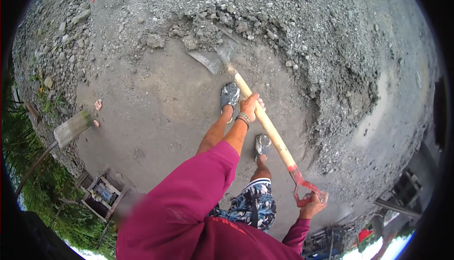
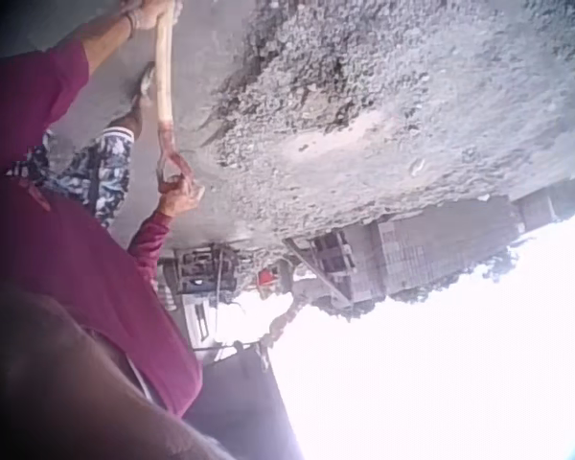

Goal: The person shovels a mixture of gravel, sand, and cement on the ground, repeatedly turning the pile over to mix it.

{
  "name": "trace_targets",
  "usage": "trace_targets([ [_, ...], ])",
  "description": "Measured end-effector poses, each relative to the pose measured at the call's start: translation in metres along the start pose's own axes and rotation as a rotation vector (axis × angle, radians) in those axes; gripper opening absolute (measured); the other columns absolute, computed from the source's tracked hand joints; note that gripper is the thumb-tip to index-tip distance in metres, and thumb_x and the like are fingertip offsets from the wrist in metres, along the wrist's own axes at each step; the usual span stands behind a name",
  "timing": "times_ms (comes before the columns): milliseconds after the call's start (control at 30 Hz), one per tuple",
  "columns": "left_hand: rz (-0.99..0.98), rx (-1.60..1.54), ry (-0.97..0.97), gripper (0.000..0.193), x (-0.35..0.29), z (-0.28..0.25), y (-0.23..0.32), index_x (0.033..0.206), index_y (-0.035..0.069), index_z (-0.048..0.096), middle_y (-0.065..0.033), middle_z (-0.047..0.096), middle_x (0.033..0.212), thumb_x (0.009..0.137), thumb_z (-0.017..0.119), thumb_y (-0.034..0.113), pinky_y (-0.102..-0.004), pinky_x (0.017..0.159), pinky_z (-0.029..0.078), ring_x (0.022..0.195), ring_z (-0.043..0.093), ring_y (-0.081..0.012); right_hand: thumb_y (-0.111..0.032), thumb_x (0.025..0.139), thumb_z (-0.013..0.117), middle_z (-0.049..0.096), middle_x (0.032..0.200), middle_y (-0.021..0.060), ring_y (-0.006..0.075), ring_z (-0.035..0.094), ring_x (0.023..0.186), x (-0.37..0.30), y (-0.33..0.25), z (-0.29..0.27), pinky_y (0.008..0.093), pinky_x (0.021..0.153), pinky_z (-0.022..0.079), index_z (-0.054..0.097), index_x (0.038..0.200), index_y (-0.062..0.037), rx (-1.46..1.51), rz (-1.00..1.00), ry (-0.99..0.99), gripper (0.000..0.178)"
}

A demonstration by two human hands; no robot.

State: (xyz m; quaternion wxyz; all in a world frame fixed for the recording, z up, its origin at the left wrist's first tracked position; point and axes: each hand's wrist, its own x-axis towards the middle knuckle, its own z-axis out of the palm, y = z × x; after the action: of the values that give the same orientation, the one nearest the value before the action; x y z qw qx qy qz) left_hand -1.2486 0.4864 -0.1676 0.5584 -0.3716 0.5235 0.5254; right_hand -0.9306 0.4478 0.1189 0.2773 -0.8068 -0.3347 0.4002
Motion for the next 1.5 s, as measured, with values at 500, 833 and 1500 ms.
trace_targets([
  [500, 0.314, -0.621, 0.311, 0.020, -0.295, -0.287, -0.103, 0.064, 0.016, 0.041, 0.0026, 0.042, 0.057, 0.075, 0.058, 0.019, -0.0321, 0.053, 0.041, 0.051, 0.043, -0.0147, -0.015, 0.050, 0.077, 0.060, 0.066, 0.0069, 0.0229, 0.061, 0.057, -0.029, -0.125, -0.040, 0.0333, 0.054, 0.048, 0.060, 0.075, -0.0075, -0.155, -1.204, -1.335, 0.030],
  [833, 0.341, -0.441, 0.470, 0.023, -0.331, -0.255, -0.195, 0.089, 0.001, 0.049, -0.0125, 0.054, 0.076, 0.074, 0.064, 0.011, -0.0413, 0.063, 0.056, 0.067, 0.059, -0.0278, -0.016, 0.062, 0.075, 0.060, 0.064, 0.0082, 0.0155, 0.058, 0.052, 0.010, -0.046, -0.152, 0.0280, 0.050, 0.048, 0.055, 0.093, -0.0003, -0.296, -0.066, -1.044, 0.039],
  [1500, 0.214, -0.331, -0.159, 0.013, -0.206, -0.067, -0.057, 0.082, 0.011, 0.049, -0.0014, 0.051, 0.064, 0.080, 0.061, 0.016, -0.0346, 0.047, 0.047, 0.052, 0.052, -0.0154, -0.027, 0.089, 0.058, 0.047, 0.059, 0.0024, 0.0175, 0.047, 0.049, -0.119, -0.049, 0.058, 0.0318, 0.048, 0.043, 0.053, 0.095, -0.0098, 0.723, 0.731, -0.766, 0.019],
])
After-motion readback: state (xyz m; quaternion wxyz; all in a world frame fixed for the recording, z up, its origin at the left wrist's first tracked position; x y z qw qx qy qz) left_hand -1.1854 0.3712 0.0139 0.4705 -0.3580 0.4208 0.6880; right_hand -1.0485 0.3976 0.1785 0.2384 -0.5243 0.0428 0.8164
